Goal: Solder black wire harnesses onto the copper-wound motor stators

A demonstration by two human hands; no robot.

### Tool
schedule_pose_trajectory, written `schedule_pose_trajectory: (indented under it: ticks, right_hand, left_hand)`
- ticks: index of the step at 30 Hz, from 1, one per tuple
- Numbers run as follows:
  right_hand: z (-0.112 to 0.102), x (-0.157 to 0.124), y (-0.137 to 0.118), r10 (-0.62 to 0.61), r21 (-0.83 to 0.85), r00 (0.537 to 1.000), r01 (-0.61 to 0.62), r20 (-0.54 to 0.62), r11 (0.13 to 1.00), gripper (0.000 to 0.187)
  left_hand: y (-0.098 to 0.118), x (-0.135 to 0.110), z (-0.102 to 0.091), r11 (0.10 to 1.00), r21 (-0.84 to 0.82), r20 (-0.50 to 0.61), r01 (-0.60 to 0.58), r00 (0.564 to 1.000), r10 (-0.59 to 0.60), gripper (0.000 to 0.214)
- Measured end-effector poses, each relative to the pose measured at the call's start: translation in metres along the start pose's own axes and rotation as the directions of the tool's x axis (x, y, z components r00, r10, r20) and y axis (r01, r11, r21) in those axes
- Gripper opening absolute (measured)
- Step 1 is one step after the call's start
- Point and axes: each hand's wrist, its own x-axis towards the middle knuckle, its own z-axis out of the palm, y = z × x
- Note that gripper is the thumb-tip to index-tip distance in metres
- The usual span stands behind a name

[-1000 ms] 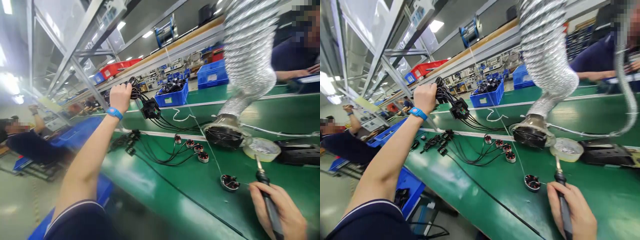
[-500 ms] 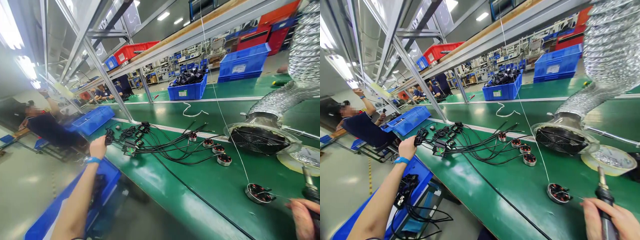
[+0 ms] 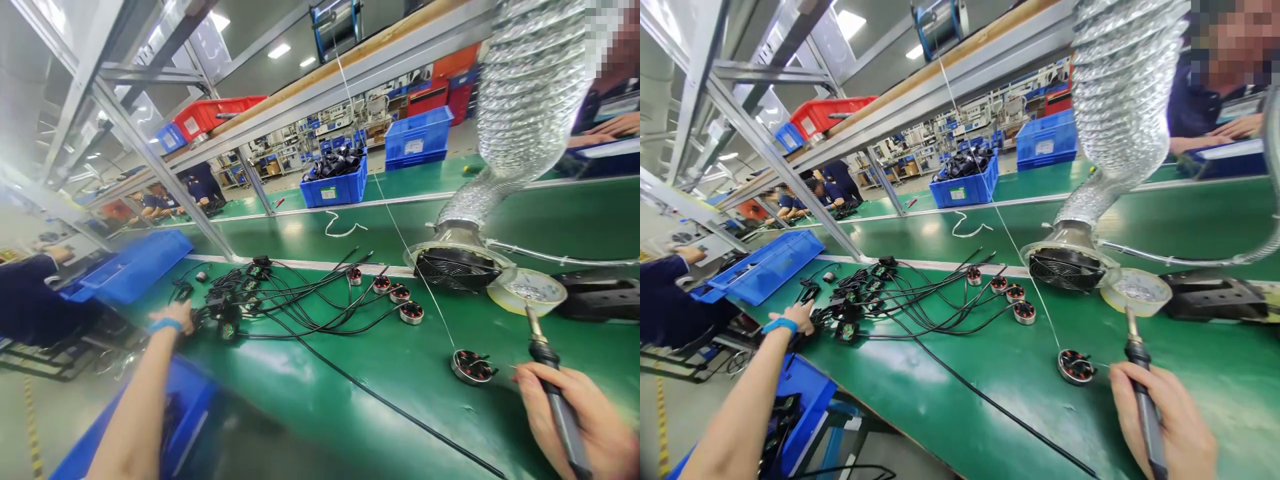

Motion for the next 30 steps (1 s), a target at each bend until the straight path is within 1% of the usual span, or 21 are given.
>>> schedule_pose_trajectory:
  ticks: [1,2,3,4,5,6,7,8,9,10,12,14,15,18,20,22,24,25,27,29,30]
  right_hand:
    - [-0.001,0.001,-0.004,-0.033,-0.008,0.999,0.033,-0.006,0.999,0.015]
    - [-0.003,0.003,-0.007,-0.043,-0.017,0.999,0.043,-0.011,0.999,0.014]
    - [-0.004,0.004,-0.01,-0.046,-0.018,0.999,0.045,-0.009,0.999,0.014]
    - [-0.005,0.005,-0.012,-0.041,-0.01,0.999,0.041,-0.002,0.999,0.014]
    - [-0.005,0.005,-0.013,-0.032,0.002,0.999,0.032,0.004,0.999,0.014]
    - [-0.006,0.006,-0.014,-0.017,0.012,1.0,0.017,0.013,1.0,0.014]
    - [-0.007,0.006,-0.015,0.002,0.016,1.0,-0.003,0.019,1.0,0.015]
    - [-0.008,0.007,-0.015,0.022,0.018,0.999,-0.022,0.026,1.0,0.017]
    - [-0.008,0.007,-0.015,0.037,0.02,0.999,-0.037,0.03,0.999,0.018]
    - [-0.009,0.007,-0.015,0.042,0.023,0.999,-0.043,0.032,0.999,0.018]
    - [-0.01,0.008,-0.015,0.031,0.037,0.999,-0.032,0.025,0.999,0.017]
    - [-0.01,0.009,-0.014,0.003,0.056,1.0,-0.004,0.017,0.998,0.015]
    - [-0.01,0.009,-0.014,-0.009,0.062,1.0,0.009,0.012,0.998,0.014]
    - [-0.008,0.008,-0.012,-0.037,0.069,0.999,0.035,0.025,0.997,0.013]
    - [-0.007,0.006,-0.011,-0.049,0.064,0.998,0.047,0.028,0.997,0.014]
    - [-0.007,0.005,-0.01,-0.061,0.061,0.998,0.06,0.022,0.996,0.014]
    - [-0.007,0.004,-0.009,-0.068,0.061,0.998,0.067,0.009,0.996,0.013]
    - [-0.006,0.003,-0.008,-0.067,0.066,0.998,0.067,0.007,0.996,0.012]
    - [-0.006,0.001,-0.006,-0.055,0.08,0.998,0.053,0.019,0.995,0.011]
    - [-0.004,-0.001,-0.004,-0.03,0.103,0.999,0.026,0.045,0.994,0.011]
    - [-0.003,-0.001,-0.003,0.002,0.106,0.999,-0.007,0.047,0.994,0.012]
  left_hand:
    - [0.018,-0.001,-0.013,0.998,-0.015,-0.028,-0.061,0.998,0.061,0.077]
    - [0.042,-0.005,-0.025,0.987,-0.042,-0.065,-0.153,0.987,0.15,0.079]
    - [0.071,-0.013,-0.035,0.956,-0.079,-0.108,-0.284,0.955,0.275,0.08]
    - [0.103,-0.024,-0.042,0.843,-0.192,-0.2,-0.503,0.861,0.468,0.078]
    - [0.137,-0.037,-0.046,0.679,-0.279,-0.268,-0.679,0.734,0.624,0.076]
    - [0.17,-0.052,-0.047,0.528,-0.329,-0.298,-0.783,0.616,0.729,0.075]
    - [0.201,-0.066,-0.047,0.442,-0.358,-0.315,-0.822,0.552,0.772,0.079]
    - [0.227,-0.077,-0.047,0.416,-0.382,-0.324,-0.826,0.541,0.776,0.083]
    - [0.247,-0.087,-0.046,0.405,-0.408,-0.324,-0.818,0.545,0.774,0.083]
    - [0.262,-0.093,-0.046,0.401,-0.432,-0.321,-0.807,0.554,0.768,0.078]
    - [0.276,-0.099,-0.047,0.399,-0.463,-0.324,-0.791,0.571,0.754,0.055]
    - [0.278,-0.102,-0.049,0.392,-0.468,-0.338,-0.792,0.57,0.749,0.032]
    - [0.277,-0.104,-0.049,0.389,-0.459,-0.34,-0.799,0.562,0.754,0.026]
    - [0.275,-0.113,-0.05,0.389,-0.436,-0.312,-0.812,0.541,0.781,0.018]
    - [0.274,-0.118,-0.051,0.401,-0.436,-0.297,-0.805,0.55,0.781,0.016]
    - [0.27,-0.118,-0.055,0.419,-0.451,-0.312,-0.788,0.579,0.753,0.018]
    - [0.263,-0.111,-0.061,0.444,-0.468,-0.344,-0.764,0.62,0.705,0.021]
    - [0.26,-0.105,-0.065,0.466,-0.478,-0.361,-0.745,0.65,0.669,0.025]
    - [0.258,-0.089,-0.07,0.532,-0.494,-0.386,-0.688,0.722,0.574,0.034]
    - [0.263,-0.071,-0.07,0.613,-0.504,-0.388,-0.609,0.793,0.469,0.041]
    - [0.269,-0.063,-0.067,0.648,-0.506,-0.378,-0.569,0.822,0.426,0.041]
